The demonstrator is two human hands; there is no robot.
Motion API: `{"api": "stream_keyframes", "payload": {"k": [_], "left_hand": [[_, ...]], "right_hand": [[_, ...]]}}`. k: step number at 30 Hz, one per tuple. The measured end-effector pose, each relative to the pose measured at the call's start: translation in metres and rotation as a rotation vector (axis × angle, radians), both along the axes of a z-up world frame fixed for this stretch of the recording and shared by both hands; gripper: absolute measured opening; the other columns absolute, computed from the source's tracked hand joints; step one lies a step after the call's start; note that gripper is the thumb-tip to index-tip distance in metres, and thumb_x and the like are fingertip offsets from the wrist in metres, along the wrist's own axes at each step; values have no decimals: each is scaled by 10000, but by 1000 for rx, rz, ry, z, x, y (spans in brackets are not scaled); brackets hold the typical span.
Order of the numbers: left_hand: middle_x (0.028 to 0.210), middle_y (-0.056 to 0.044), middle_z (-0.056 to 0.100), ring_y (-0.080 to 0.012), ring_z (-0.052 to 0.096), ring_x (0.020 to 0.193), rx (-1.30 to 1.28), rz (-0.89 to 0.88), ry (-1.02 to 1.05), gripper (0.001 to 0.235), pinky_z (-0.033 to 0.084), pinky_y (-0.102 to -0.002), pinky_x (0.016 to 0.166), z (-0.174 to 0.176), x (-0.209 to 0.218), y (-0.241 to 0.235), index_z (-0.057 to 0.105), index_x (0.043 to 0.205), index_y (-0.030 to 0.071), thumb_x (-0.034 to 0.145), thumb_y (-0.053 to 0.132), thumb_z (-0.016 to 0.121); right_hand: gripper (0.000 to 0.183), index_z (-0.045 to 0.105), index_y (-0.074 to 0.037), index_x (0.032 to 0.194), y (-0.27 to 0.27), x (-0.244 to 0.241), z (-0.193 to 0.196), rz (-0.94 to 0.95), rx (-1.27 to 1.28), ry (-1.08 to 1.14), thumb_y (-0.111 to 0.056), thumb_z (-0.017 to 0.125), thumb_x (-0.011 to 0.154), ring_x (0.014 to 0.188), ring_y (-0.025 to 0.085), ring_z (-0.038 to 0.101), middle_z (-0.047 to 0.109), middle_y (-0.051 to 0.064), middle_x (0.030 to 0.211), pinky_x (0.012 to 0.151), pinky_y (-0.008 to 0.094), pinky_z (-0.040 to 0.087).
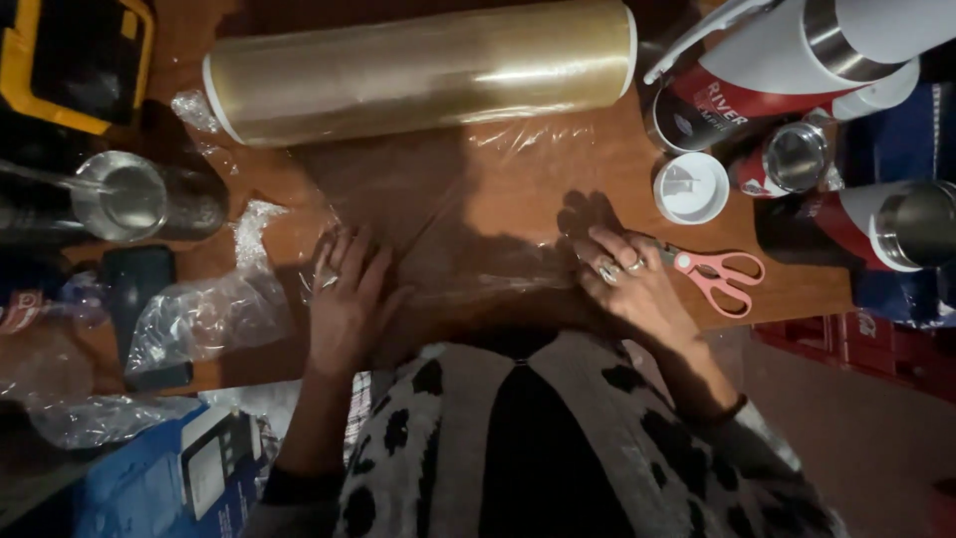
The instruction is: Wrapping a red and white tumbler with plastic wrap.
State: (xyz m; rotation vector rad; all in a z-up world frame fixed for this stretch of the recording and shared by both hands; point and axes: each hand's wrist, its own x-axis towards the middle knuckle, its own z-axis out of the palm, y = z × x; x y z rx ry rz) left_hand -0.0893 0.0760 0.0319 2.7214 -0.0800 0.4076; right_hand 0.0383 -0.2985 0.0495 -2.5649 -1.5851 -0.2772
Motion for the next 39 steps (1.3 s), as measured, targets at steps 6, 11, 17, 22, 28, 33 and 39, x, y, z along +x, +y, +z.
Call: {"api": "stream_keyframes", "payload": {"k": [6, 11, 17, 22, 28, 33, 39], "left_hand": [[1283, -110, 670, -295, 647, 1237, -11, -30, -87, 371, 541, -466, 1032, 19, -18, 10, 735, 1140, 68, 824, 229, 846], [1180, -58, 730, -245, 711, 1050, 68, -58, -38, 246, 597, -401, 854, 8, -39, 25, 752, 1025, 99, 833, 221, 844], [1193, -66, 730, -230, 713, 997, 75, 5, -20, 263, 612, -366, 798, 21, -48, 24, 764, 1077, 85, 857, 209, 838], [1369, -72, 651, -264, 627, 1297, 173, 92, -20, 421, 607, -421, 976, -27, -29, 13, 738, 1201, 125, 826, 277, 851], [1645, -187, 374, -405, 342, 1515, 61, 139, 13, 763, 327, -623, 1233, -36, 23, -9, 536, 1495, 1, 917, 429, 792], [1642, -228, 341, -422, 258, 1547, 107, 269, 228, 915, 189, -610, 1238, -34, 25, -11, 462, 1544, 22, 918, 668, 630], [1655, -318, 274, -446, 241, 1545, 166, 393, 291, 983, 183, -580, 1248, -30, 6, -13, 436, 1593, 90, 903, 785, 522]], "right_hand": [[338, 756, -54, 1087, -15, -21, 3, -93, -27, 189, -129, 645, 776, 1405, 281, 474, 646, 86, 1351, 1151, 483, 371], [363, 759, -55, 1060, -37, -23, -24, -50, -32, 209, -144, 642, 728, 1340, 304, 502, 676, 100, 1268, 1043, 522, 416], [242, 714, -80, 1151, -25, -15, -15, -196, -169, 325, -131, 706, 915, 1211, 262, 625, 694, 88, 1226, 1008, 426, 573], [491, 644, -47, 1300, 48, 9, -1, -221, 184, 303, -329, 760, 914, 1327, 343, 568, 629, 166, 1359, 1073, 486, 516], [1004, 466, -54, 1542, 85, 23, -46, -174, 73, 266, -681, 734, 805, 1514, 475, 190, 305, 244, 1639, 1196, 675, 219], [1072, 437, -133, 1585, 86, 17, -45, -196, 82, 192, -790, 708, 782, 1549, 473, 129, 205, 194, 1689, 1179, 746, 156], [1100, 458, -204, 1560, 82, 10, -36, -307, -32, 246, -759, 768, 662, 1526, 475, 140, 246, 167, 1665, 1164, 742, 134]]}}
